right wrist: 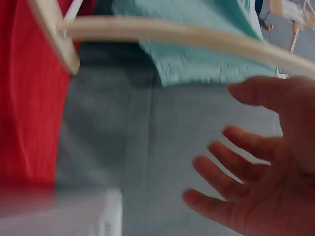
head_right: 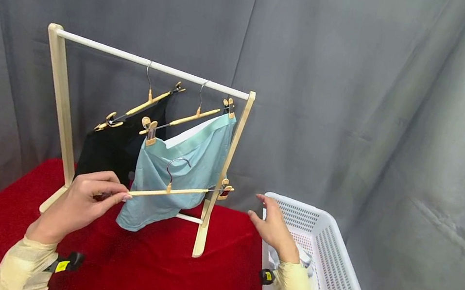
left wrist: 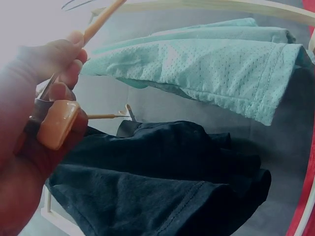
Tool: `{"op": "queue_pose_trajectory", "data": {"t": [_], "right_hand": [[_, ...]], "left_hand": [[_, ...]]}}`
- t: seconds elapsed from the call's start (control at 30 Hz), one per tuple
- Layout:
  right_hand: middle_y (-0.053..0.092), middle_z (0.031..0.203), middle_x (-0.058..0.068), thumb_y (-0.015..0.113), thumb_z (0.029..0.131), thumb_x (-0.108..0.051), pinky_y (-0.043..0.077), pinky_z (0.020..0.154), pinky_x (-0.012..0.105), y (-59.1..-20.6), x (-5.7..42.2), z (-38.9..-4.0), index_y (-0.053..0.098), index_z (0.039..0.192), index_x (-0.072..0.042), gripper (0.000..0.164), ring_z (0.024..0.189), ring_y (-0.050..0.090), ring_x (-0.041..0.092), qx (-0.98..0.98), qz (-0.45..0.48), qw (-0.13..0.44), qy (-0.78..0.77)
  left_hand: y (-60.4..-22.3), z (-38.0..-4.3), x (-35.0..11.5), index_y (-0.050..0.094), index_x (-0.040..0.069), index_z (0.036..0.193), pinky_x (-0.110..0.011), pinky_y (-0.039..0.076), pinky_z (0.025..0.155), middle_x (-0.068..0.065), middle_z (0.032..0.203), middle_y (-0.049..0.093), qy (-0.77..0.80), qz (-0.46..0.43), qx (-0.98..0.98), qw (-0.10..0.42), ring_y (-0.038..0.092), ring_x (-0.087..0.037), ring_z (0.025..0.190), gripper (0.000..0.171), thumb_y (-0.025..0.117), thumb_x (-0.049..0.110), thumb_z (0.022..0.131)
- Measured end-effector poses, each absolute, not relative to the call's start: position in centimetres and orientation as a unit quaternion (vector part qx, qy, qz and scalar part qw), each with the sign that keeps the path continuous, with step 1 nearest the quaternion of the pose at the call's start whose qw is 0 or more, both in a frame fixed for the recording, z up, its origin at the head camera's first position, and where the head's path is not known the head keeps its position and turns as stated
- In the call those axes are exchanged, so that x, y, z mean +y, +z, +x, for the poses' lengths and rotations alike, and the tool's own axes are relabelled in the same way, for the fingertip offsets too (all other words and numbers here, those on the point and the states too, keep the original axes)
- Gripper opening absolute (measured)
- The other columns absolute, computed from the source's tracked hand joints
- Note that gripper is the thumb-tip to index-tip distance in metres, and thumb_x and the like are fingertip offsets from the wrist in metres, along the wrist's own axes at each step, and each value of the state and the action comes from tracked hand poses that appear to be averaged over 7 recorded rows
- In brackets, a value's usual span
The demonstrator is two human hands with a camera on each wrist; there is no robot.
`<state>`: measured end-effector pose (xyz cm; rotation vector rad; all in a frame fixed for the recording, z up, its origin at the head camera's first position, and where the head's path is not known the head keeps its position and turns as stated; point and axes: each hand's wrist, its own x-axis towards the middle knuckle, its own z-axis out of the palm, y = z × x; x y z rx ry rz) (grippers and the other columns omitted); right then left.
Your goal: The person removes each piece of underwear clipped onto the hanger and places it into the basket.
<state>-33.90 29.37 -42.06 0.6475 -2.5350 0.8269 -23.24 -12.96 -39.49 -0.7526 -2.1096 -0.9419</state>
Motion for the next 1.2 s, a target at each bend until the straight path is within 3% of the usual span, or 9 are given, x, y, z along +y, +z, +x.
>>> {"op": "queue_pose_trajectory", "data": {"t": [0.2, 0.47, 0.67, 0.8, 1.0, 1.2], "right_hand": [[0.043, 0.128, 0.016, 0.062, 0.086, -0.021, 0.039, 0.093, 0.054, -43.9, 24.8, -35.5, 0.042, 0.132, -0.009, 0.052, 0.114, 0.047, 0.032, -0.862, 0.228, 0.231, 0.389], [0.042, 0.133, 0.019, 0.058, 0.090, -0.022, 0.035, 0.096, 0.058, -45.4, 20.6, -37.2, 0.035, 0.138, -0.005, 0.056, 0.121, 0.041, 0.037, -0.821, 0.221, 0.209, 0.484], [0.048, 0.126, 0.023, 0.055, 0.089, -0.008, 0.041, 0.093, 0.053, -45.4, 18.4, -36.7, 0.038, 0.133, 0.003, 0.049, 0.118, 0.045, 0.036, -0.764, 0.245, 0.222, 0.554], [0.054, 0.117, 0.018, 0.053, 0.090, -0.008, 0.042, 0.092, 0.048, -46.1, 17.6, -37.4, 0.044, 0.128, 0.001, 0.040, 0.114, 0.049, 0.036, -0.725, 0.254, 0.245, 0.592], [0.058, 0.106, 0.012, 0.051, 0.092, -0.010, 0.045, 0.085, 0.030, -46.8, 17.1, -38.4, 0.051, 0.120, -0.002, 0.030, 0.105, 0.053, 0.037, -0.711, 0.254, 0.261, 0.601], [0.058, 0.104, 0.015, 0.048, 0.093, -0.008, 0.043, 0.083, 0.027, -46.9, 17.2, -38.6, 0.050, 0.118, 0.001, 0.026, 0.105, 0.052, 0.039, -0.717, 0.264, 0.259, 0.591]], "left_hand": [[-39.6, -22.9, -13.6, 0.070, 0.020, 0.086, -0.022, 0.047, 0.052, 0.015, 0.080, 0.054, -0.367, -0.292, -0.807, 0.360, 0.047, -0.004, 0.061, 0.020, 0.076, 0.009, 0.070], [-39.4, -23.0, -14.3, 0.069, 0.026, 0.088, -0.021, 0.046, 0.052, 0.015, 0.082, 0.056, -0.363, -0.297, -0.802, 0.368, 0.046, -0.004, 0.062, 0.015, 0.073, 0.020, 0.075], [-39.4, -23.1, -14.4, 0.069, 0.025, 0.088, -0.021, 0.046, 0.051, 0.015, 0.082, 0.055, -0.358, -0.297, -0.800, 0.378, 0.046, -0.004, 0.062, 0.012, 0.072, 0.024, 0.076], [-39.4, -23.1, -14.4, 0.069, 0.024, 0.088, -0.021, 0.047, 0.052, 0.015, 0.082, 0.055, -0.358, -0.295, -0.802, 0.375, 0.047, -0.004, 0.062, 0.011, 0.070, 0.028, 0.078], [-39.4, -23.0, -14.7, 0.069, 0.024, 0.087, -0.021, 0.045, 0.052, 0.013, 0.081, 0.056, -0.365, -0.303, -0.794, 0.379, 0.046, -0.005, 0.063, 0.009, 0.070, 0.024, 0.078], [-39.5, -23.2, -14.8, 0.069, 0.023, 0.087, -0.021, 0.044, 0.050, 0.012, 0.081, 0.056, -0.360, -0.301, -0.793, 0.388, 0.045, -0.005, 0.063, 0.011, 0.072, 0.022, 0.076]]}}
